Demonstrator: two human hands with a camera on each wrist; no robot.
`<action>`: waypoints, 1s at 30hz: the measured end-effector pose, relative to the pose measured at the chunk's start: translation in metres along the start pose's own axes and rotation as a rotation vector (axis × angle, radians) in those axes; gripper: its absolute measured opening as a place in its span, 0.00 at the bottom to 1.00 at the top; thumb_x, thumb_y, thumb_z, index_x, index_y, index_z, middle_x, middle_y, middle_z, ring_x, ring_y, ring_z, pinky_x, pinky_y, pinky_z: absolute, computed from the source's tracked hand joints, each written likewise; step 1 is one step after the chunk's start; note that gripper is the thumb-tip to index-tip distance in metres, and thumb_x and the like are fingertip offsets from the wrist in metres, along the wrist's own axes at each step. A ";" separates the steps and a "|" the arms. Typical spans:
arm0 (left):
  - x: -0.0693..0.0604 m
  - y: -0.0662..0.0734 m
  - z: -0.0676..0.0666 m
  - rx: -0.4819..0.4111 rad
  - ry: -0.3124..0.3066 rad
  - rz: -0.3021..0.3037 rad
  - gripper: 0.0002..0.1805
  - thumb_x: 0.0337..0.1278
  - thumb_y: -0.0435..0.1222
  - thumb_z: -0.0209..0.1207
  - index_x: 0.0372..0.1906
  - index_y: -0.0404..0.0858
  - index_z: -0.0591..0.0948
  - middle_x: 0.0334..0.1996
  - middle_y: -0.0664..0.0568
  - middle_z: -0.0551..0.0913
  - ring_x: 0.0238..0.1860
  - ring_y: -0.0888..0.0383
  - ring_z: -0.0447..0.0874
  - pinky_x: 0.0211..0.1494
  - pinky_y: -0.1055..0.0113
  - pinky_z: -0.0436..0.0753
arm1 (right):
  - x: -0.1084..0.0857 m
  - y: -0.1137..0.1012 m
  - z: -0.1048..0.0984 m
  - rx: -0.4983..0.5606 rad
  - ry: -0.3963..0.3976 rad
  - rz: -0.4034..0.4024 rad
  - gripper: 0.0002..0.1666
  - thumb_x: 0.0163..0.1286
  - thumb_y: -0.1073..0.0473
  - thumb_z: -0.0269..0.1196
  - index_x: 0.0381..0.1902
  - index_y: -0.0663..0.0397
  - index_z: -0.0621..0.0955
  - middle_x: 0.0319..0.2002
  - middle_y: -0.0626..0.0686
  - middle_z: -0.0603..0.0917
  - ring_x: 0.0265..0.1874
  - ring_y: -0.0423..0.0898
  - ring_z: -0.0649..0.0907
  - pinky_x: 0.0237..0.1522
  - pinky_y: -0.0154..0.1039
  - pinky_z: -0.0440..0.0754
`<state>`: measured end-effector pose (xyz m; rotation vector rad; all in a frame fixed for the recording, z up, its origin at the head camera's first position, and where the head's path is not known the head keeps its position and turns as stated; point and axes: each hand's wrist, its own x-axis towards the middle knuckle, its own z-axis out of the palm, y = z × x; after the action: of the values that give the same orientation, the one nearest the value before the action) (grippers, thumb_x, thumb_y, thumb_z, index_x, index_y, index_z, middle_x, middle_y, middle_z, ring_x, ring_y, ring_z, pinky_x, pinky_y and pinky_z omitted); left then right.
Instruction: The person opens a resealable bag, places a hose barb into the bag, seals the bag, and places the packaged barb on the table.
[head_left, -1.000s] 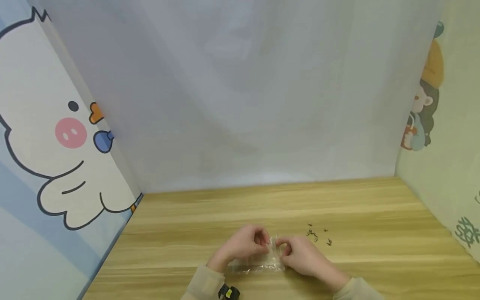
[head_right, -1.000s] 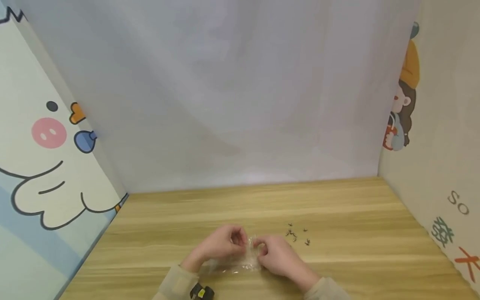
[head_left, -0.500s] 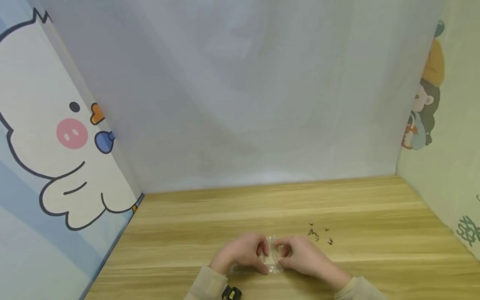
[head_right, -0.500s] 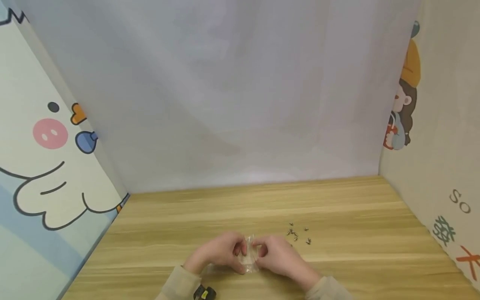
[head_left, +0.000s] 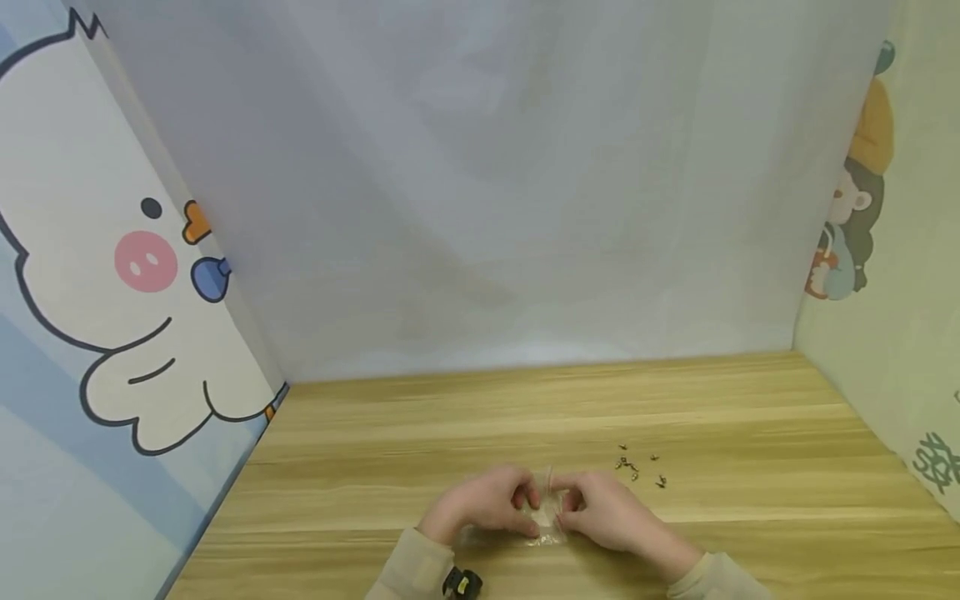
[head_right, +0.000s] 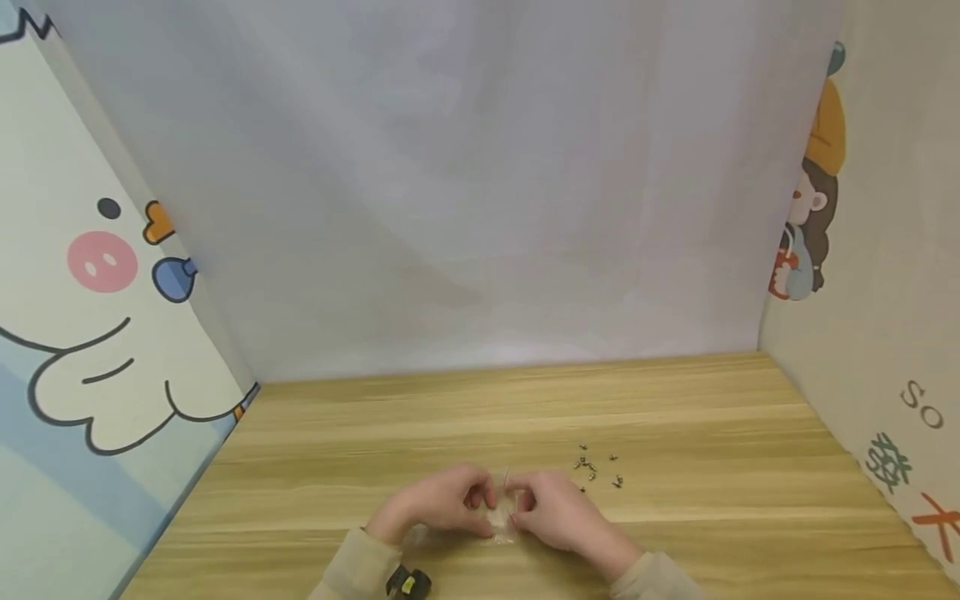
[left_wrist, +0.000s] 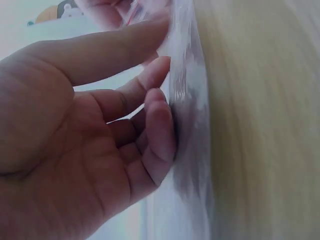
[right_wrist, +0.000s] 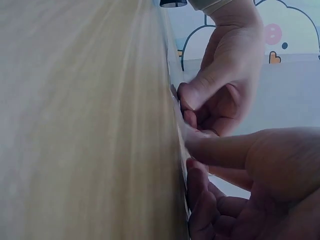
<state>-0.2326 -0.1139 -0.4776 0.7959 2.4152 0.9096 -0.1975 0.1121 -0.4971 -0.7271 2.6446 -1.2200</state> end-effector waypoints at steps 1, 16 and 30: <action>0.000 -0.001 0.000 0.000 0.003 0.003 0.14 0.52 0.28 0.79 0.37 0.39 0.83 0.28 0.56 0.76 0.28 0.65 0.70 0.35 0.71 0.72 | 0.000 0.000 0.000 -0.001 -0.002 -0.001 0.25 0.63 0.69 0.73 0.59 0.52 0.87 0.24 0.39 0.80 0.21 0.36 0.75 0.25 0.34 0.73; 0.002 0.004 0.003 0.147 0.100 -0.047 0.14 0.55 0.36 0.79 0.36 0.41 0.81 0.25 0.58 0.76 0.25 0.64 0.71 0.31 0.69 0.75 | -0.004 -0.002 -0.006 0.029 -0.043 0.068 0.30 0.68 0.69 0.63 0.69 0.61 0.81 0.24 0.45 0.78 0.18 0.38 0.72 0.21 0.34 0.70; 0.002 0.006 0.005 0.166 0.079 -0.031 0.19 0.50 0.37 0.82 0.39 0.39 0.82 0.27 0.58 0.76 0.26 0.65 0.69 0.31 0.70 0.73 | -0.001 0.005 -0.004 0.031 -0.038 0.061 0.26 0.58 0.71 0.69 0.57 0.59 0.86 0.26 0.45 0.78 0.22 0.40 0.76 0.24 0.35 0.74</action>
<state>-0.2290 -0.1070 -0.4773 0.7922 2.5909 0.7497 -0.2002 0.1183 -0.4981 -0.6533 2.5913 -1.2167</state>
